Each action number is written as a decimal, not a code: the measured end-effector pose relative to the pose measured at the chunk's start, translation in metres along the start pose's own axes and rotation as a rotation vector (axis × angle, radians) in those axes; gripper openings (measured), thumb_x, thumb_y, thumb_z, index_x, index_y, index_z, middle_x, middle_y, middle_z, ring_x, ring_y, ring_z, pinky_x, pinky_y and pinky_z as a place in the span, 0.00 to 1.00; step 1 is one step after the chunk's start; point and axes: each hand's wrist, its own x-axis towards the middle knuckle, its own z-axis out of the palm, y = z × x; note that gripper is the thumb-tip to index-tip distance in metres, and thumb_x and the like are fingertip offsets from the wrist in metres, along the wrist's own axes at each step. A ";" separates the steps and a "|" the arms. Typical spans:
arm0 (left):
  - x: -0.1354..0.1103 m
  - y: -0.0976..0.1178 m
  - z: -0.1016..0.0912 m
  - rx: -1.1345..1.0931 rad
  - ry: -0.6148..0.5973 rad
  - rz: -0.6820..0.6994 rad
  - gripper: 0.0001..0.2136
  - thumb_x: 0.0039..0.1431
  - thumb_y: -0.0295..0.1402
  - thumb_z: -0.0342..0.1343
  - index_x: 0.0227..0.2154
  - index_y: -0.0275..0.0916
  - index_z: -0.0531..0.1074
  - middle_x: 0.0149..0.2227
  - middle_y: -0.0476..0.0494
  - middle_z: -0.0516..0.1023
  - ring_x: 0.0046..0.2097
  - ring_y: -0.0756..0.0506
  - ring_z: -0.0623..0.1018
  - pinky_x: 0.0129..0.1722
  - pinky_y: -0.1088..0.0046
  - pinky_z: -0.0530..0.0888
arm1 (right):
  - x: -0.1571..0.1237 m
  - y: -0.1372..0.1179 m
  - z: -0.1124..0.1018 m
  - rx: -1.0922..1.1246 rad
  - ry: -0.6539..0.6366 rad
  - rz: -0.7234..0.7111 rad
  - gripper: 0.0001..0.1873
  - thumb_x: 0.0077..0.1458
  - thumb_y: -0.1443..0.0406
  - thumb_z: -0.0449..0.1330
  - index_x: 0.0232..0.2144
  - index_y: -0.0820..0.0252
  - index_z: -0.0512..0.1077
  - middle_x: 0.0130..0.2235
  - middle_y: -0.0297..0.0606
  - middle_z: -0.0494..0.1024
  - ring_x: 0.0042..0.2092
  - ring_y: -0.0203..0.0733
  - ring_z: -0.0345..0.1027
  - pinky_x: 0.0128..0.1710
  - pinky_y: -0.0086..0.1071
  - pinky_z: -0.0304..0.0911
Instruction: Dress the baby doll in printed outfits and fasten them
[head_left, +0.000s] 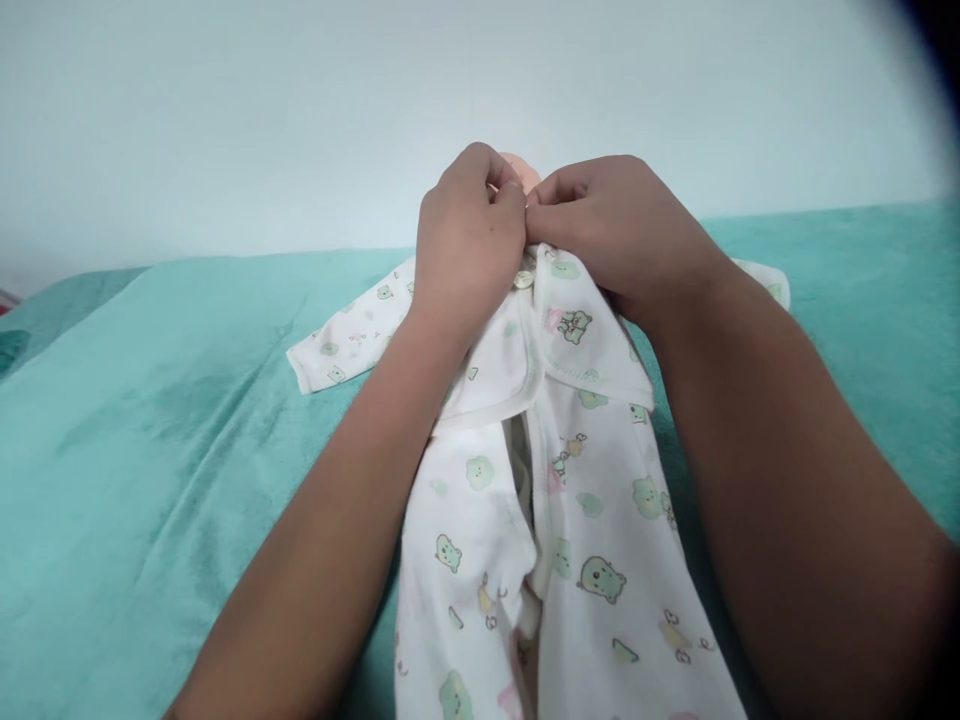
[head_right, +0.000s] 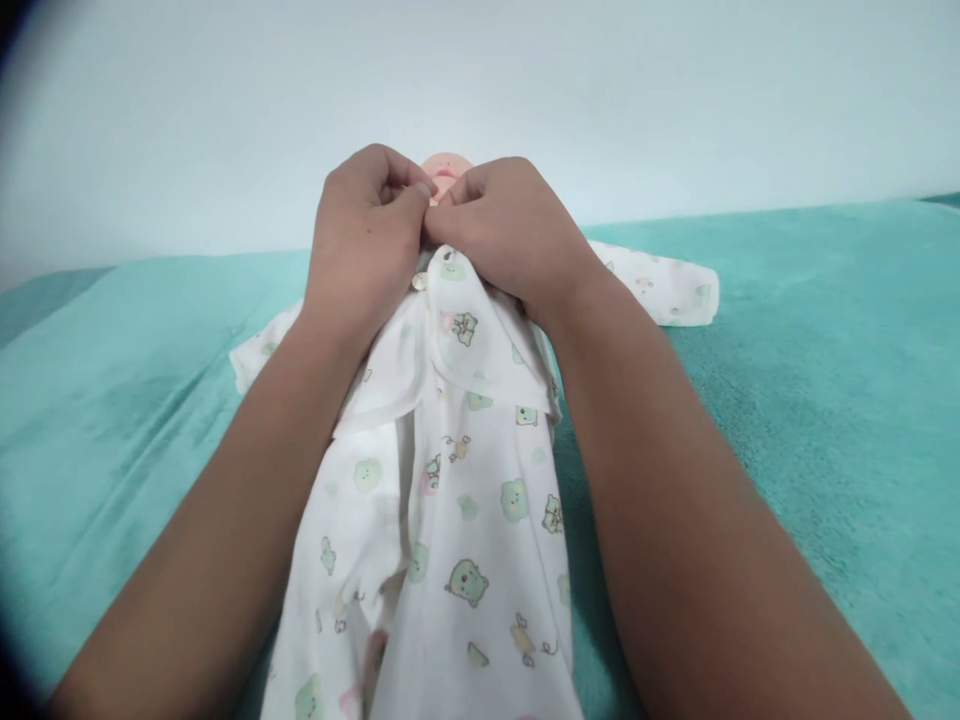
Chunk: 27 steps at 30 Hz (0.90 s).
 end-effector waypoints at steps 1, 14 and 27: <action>0.000 0.000 0.000 -0.001 -0.003 -0.002 0.10 0.59 0.25 0.48 0.26 0.48 0.66 0.33 0.46 0.75 0.32 0.45 0.70 0.32 0.63 0.66 | 0.000 0.000 0.000 0.003 -0.003 0.001 0.13 0.51 0.70 0.58 0.18 0.57 0.63 0.23 0.33 0.61 0.25 0.34 0.51 0.19 0.32 0.46; -0.001 -0.003 0.000 -0.006 -0.029 0.021 0.09 0.59 0.26 0.49 0.26 0.48 0.65 0.32 0.47 0.76 0.33 0.46 0.69 0.32 0.63 0.65 | -0.001 -0.006 -0.005 -0.217 -0.016 -0.008 0.11 0.50 0.67 0.58 0.19 0.57 0.61 0.21 0.31 0.57 0.22 0.32 0.46 0.19 0.32 0.40; -0.002 -0.002 -0.001 0.078 -0.002 0.037 0.09 0.57 0.24 0.47 0.27 0.46 0.65 0.29 0.46 0.74 0.32 0.44 0.72 0.31 0.65 0.67 | 0.000 -0.004 -0.006 -0.184 -0.002 0.035 0.18 0.51 0.68 0.60 0.17 0.57 0.55 0.20 0.30 0.51 0.22 0.31 0.41 0.17 0.32 0.37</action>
